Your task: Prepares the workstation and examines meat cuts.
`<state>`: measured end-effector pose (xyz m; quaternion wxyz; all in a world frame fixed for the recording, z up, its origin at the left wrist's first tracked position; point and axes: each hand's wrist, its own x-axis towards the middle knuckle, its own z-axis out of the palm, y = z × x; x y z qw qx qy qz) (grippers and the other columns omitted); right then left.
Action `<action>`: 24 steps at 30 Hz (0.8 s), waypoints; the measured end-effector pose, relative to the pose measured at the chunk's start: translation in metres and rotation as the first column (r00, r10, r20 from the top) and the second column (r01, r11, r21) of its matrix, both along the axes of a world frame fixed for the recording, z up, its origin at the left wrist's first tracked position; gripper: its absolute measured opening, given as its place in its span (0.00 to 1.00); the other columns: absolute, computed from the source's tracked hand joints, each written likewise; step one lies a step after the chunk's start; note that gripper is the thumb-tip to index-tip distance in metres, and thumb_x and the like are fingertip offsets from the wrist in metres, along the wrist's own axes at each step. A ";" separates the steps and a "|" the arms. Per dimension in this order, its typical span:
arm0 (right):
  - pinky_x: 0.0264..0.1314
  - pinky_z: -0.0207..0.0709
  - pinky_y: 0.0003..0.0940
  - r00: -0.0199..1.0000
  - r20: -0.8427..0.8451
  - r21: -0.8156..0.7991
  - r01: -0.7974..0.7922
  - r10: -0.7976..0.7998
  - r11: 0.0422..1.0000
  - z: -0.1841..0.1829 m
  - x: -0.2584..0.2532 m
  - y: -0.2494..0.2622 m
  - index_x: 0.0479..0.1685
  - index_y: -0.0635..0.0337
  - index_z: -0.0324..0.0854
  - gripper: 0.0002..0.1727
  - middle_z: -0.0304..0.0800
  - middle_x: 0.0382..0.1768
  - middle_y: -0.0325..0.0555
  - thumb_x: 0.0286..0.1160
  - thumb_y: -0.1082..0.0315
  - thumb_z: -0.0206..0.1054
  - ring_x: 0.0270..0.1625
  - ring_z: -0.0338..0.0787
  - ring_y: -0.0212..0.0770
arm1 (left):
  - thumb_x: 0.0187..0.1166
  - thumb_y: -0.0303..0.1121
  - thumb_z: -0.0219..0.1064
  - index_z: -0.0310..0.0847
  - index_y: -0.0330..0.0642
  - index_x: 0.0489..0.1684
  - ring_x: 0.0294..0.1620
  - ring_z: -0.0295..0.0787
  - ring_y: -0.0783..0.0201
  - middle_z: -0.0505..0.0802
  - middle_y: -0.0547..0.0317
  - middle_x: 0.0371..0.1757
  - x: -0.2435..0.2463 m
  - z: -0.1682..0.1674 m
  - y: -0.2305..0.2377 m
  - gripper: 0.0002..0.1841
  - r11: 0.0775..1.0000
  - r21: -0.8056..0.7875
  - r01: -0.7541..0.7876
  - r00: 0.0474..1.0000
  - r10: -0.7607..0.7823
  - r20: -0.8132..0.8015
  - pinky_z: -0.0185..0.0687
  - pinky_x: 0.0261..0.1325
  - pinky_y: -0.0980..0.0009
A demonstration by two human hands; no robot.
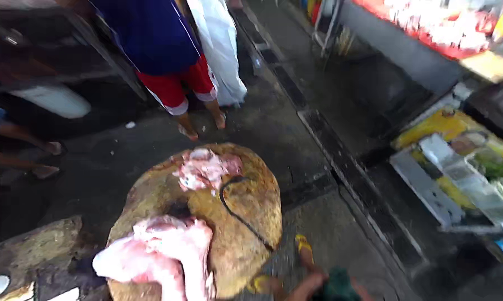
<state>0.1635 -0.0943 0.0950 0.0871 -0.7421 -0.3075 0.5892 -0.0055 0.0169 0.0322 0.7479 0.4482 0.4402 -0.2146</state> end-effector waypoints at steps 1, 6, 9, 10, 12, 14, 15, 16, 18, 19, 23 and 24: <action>0.62 0.86 0.40 1.000 -0.002 0.272 -0.004 0.005 0.962 -0.042 0.008 -0.030 0.70 0.86 0.73 0.26 0.85 0.61 0.81 0.90 0.66 0.54 0.62 0.90 0.63 | 0.91 0.48 0.56 0.79 0.30 0.70 0.71 0.81 0.47 0.86 0.37 0.69 0.003 0.011 0.008 0.27 1.000 -0.021 0.010 1.000 -0.010 -0.008 0.74 0.76 0.49; 0.90 0.54 0.64 0.989 0.145 -0.266 0.002 0.038 0.964 -0.046 -0.007 -0.017 0.89 0.68 0.60 0.27 0.68 0.83 0.72 0.97 0.64 0.43 0.87 0.66 0.71 | 0.87 0.52 0.57 0.79 0.36 0.73 0.70 0.83 0.45 0.86 0.36 0.69 0.000 -0.037 -0.007 0.28 0.985 -0.135 -0.107 0.992 0.097 -0.082 0.77 0.72 0.42; 0.80 0.69 0.64 0.979 0.185 -0.379 -0.010 0.086 0.925 -0.029 -0.009 -0.013 0.87 0.68 0.60 0.27 0.78 0.74 0.74 0.96 0.63 0.43 0.77 0.79 0.71 | 0.89 0.52 0.55 0.81 0.38 0.71 0.67 0.85 0.47 0.88 0.39 0.66 0.001 -0.042 -0.013 0.27 0.982 -0.142 -0.126 0.990 0.115 -0.083 0.79 0.70 0.44; 0.79 0.71 0.64 0.981 0.178 -0.427 0.001 0.082 0.904 -0.026 -0.010 -0.013 0.88 0.67 0.57 0.27 0.79 0.72 0.74 0.97 0.62 0.41 0.76 0.80 0.71 | 0.90 0.50 0.54 0.81 0.37 0.70 0.67 0.84 0.48 0.88 0.39 0.66 0.002 -0.043 -0.015 0.26 0.982 -0.141 -0.129 0.991 0.121 -0.060 0.78 0.71 0.45; 0.78 0.71 0.64 0.980 0.189 -0.485 0.042 0.058 0.873 -0.021 -0.011 -0.013 0.90 0.66 0.54 0.28 0.79 0.72 0.75 0.98 0.61 0.38 0.76 0.80 0.71 | 0.92 0.47 0.53 0.81 0.36 0.70 0.68 0.84 0.50 0.88 0.40 0.67 0.003 -0.049 -0.022 0.24 0.984 -0.125 -0.127 0.992 0.126 -0.013 0.77 0.73 0.47; 0.79 0.70 0.63 0.977 0.207 -0.507 0.072 0.040 0.859 -0.017 -0.010 -0.014 0.90 0.67 0.53 0.28 0.79 0.73 0.75 0.98 0.62 0.35 0.77 0.79 0.70 | 0.94 0.45 0.51 0.80 0.35 0.72 0.72 0.82 0.51 0.86 0.40 0.70 0.004 -0.054 -0.028 0.24 0.986 -0.116 -0.119 0.992 0.124 0.033 0.74 0.76 0.49; 0.79 0.70 0.62 0.976 0.214 -0.518 0.079 0.040 0.852 -0.016 -0.010 -0.015 0.90 0.67 0.52 0.28 0.79 0.73 0.75 0.98 0.61 0.35 0.77 0.79 0.70 | 0.94 0.44 0.51 0.79 0.35 0.73 0.73 0.81 0.50 0.85 0.39 0.71 0.005 -0.055 -0.029 0.24 0.987 -0.113 -0.117 0.992 0.122 0.040 0.74 0.77 0.49; 0.79 0.70 0.62 0.976 0.216 -0.527 0.083 0.038 0.846 -0.016 -0.009 -0.016 0.90 0.68 0.52 0.28 0.78 0.73 0.75 0.98 0.61 0.35 0.78 0.79 0.70 | 0.94 0.45 0.50 0.78 0.35 0.75 0.75 0.80 0.50 0.84 0.39 0.73 0.006 -0.055 -0.030 0.25 0.986 -0.115 -0.117 0.992 0.122 0.038 0.73 0.79 0.49; 0.80 0.70 0.62 0.976 0.212 -0.555 0.077 0.051 0.829 -0.020 -0.007 -0.020 0.88 0.70 0.55 0.28 0.77 0.74 0.75 0.98 0.62 0.35 0.78 0.78 0.70 | 0.95 0.45 0.49 0.76 0.35 0.77 0.78 0.78 0.50 0.82 0.39 0.76 0.006 -0.056 -0.031 0.26 0.983 -0.138 -0.119 0.991 0.125 0.039 0.71 0.81 0.49; 0.80 0.69 0.63 0.977 0.205 -0.573 0.065 0.065 0.817 -0.022 -0.006 -0.022 0.88 0.71 0.55 0.28 0.76 0.76 0.75 0.99 0.62 0.34 0.79 0.77 0.70 | 0.95 0.45 0.48 0.76 0.35 0.76 0.77 0.78 0.50 0.83 0.40 0.76 0.006 -0.058 -0.031 0.25 0.982 -0.143 -0.119 0.991 0.126 0.040 0.72 0.80 0.49; 0.80 0.70 0.63 0.980 0.197 -0.575 0.097 0.022 0.813 -0.027 -0.004 -0.029 0.90 0.70 0.52 0.28 0.73 0.78 0.75 0.98 0.65 0.35 0.80 0.77 0.69 | 0.94 0.46 0.48 0.79 0.37 0.73 0.71 0.83 0.52 0.86 0.41 0.70 0.006 -0.063 -0.036 0.25 0.978 -0.164 -0.130 0.991 0.136 0.022 0.77 0.75 0.49; 0.80 0.70 0.62 0.972 0.220 -0.526 0.194 -0.088 0.828 -0.031 -0.004 -0.034 0.91 0.67 0.51 0.28 0.74 0.78 0.73 0.98 0.65 0.36 0.80 0.78 0.67 | 0.94 0.46 0.48 0.80 0.38 0.72 0.69 0.84 0.52 0.87 0.42 0.69 0.007 -0.064 -0.037 0.24 0.976 -0.169 -0.137 0.990 0.141 0.015 0.78 0.73 0.49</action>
